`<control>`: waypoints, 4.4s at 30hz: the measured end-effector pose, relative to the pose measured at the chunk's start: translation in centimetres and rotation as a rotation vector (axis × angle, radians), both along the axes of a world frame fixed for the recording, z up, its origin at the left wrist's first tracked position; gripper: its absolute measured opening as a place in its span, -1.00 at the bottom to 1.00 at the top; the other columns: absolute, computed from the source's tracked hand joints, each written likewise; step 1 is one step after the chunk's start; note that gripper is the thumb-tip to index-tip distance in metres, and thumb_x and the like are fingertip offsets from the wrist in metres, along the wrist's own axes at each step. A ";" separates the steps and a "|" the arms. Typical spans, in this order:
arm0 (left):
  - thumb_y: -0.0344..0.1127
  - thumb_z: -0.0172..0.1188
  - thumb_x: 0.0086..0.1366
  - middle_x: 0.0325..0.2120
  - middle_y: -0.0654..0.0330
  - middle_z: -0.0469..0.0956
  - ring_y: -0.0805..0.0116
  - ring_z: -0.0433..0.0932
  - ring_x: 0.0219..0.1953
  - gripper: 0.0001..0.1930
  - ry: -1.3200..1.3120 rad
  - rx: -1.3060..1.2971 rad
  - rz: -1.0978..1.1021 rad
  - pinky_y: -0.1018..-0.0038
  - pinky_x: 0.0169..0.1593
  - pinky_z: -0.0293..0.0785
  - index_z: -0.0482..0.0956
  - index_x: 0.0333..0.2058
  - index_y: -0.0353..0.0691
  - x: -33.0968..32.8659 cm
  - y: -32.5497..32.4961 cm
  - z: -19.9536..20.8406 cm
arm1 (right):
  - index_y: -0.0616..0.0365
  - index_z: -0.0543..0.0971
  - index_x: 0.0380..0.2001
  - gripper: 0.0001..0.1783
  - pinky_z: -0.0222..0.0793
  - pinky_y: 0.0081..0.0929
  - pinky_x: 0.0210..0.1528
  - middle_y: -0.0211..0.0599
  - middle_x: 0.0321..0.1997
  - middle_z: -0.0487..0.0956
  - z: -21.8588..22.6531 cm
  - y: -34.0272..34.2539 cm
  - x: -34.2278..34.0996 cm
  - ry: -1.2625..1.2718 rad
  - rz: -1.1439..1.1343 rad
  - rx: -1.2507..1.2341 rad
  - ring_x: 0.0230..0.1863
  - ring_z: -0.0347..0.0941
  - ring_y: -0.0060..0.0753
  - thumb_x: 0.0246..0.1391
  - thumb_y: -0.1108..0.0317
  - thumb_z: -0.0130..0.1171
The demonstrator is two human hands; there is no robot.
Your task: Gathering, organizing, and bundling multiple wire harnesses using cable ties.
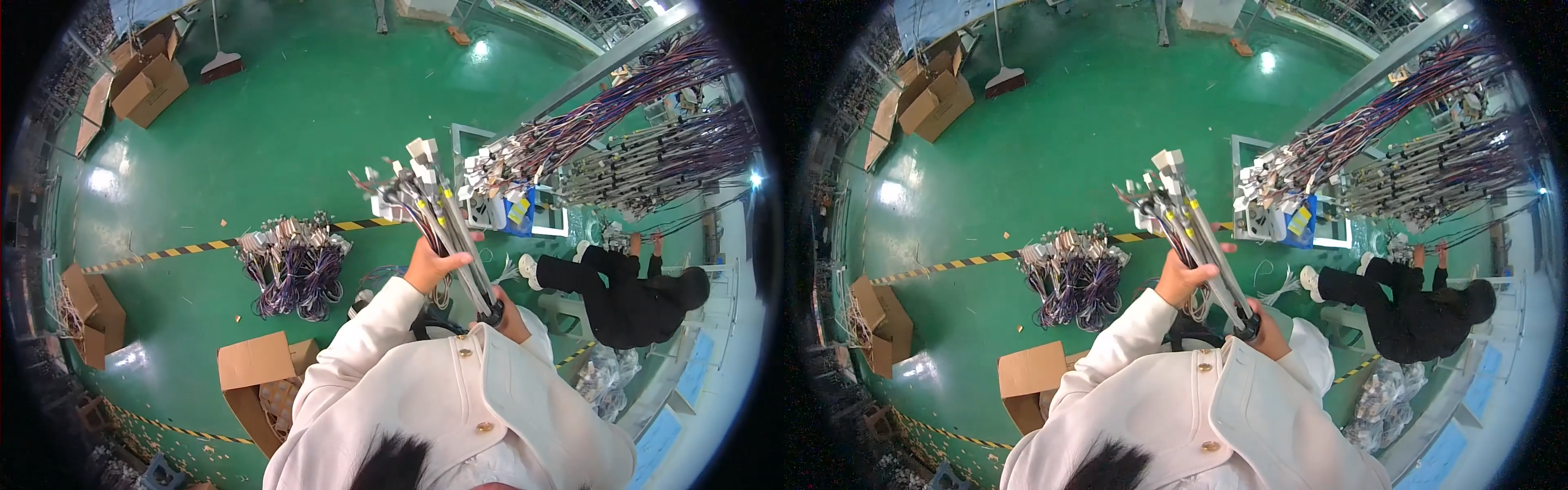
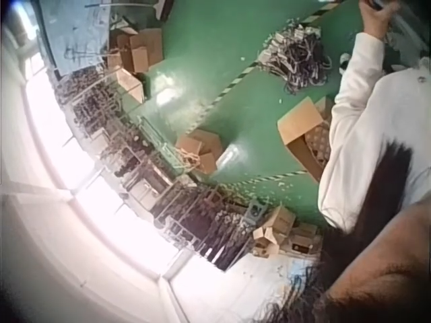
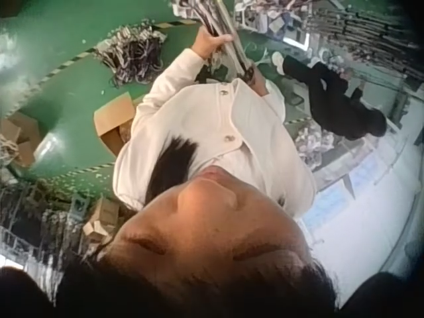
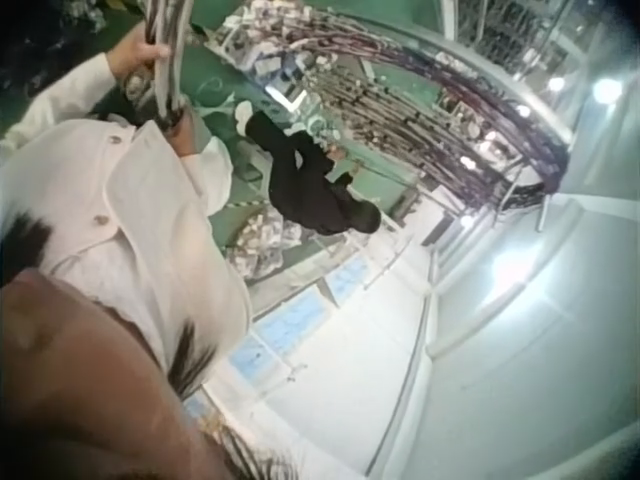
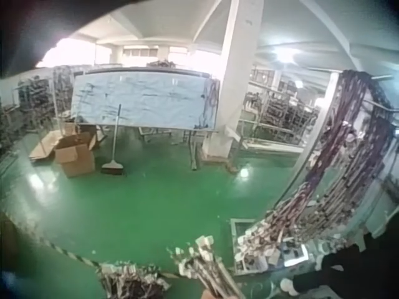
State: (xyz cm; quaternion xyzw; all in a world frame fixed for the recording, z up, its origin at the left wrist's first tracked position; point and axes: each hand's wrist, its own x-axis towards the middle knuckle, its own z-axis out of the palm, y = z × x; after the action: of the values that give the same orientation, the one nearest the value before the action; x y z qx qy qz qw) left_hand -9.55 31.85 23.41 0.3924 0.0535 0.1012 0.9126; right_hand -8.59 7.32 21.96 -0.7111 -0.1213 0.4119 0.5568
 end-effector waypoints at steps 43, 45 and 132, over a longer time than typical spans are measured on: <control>-0.41 0.27 -0.05 -0.55 0.20 0.56 0.51 0.51 -0.51 -0.73 0.150 0.452 -0.035 0.53 -0.37 0.45 0.51 -0.34 -0.39 -1.4 -2.1 2.0 | 0.26 0.39 -0.44 -0.87 0.29 -0.40 -0.24 -0.13 -0.16 0.34 10.9 18.4 6.8 -1.456 -0.253 0.119 -0.28 0.35 -0.22 0.02 0.43 0.10; -0.41 0.28 -0.03 -0.50 0.20 0.57 0.52 0.51 -0.46 -0.72 0.116 0.409 -0.033 0.54 -0.33 0.44 0.51 -0.31 -0.38 -1.6 -2.0 2.2 | 0.27 0.39 -0.43 -0.86 0.30 -0.45 -0.27 -0.15 -0.16 0.36 10.9 18.4 6.3 -1.244 -0.279 0.151 -0.32 0.38 -0.30 0.05 0.42 0.09; -0.20 0.12 0.25 -0.70 0.43 0.15 0.60 0.19 -0.66 -0.72 0.134 -0.471 0.311 0.55 -0.37 0.35 0.24 -0.56 -0.08 2.6 4.0 8.0 | 0.16 0.16 0.23 0.16 0.08 -0.44 0.23 -0.30 0.16 0.31 6.4 12.4 5.5 -0.018 0.341 0.507 0.17 0.20 -0.43 -0.55 0.27 0.55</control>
State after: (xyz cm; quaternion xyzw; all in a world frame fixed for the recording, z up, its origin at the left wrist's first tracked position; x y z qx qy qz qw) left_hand -6.99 35.83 31.42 0.1626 0.1952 0.1986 0.9466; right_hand -3.12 19.69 28.38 -0.5223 -0.3427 0.4498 0.6384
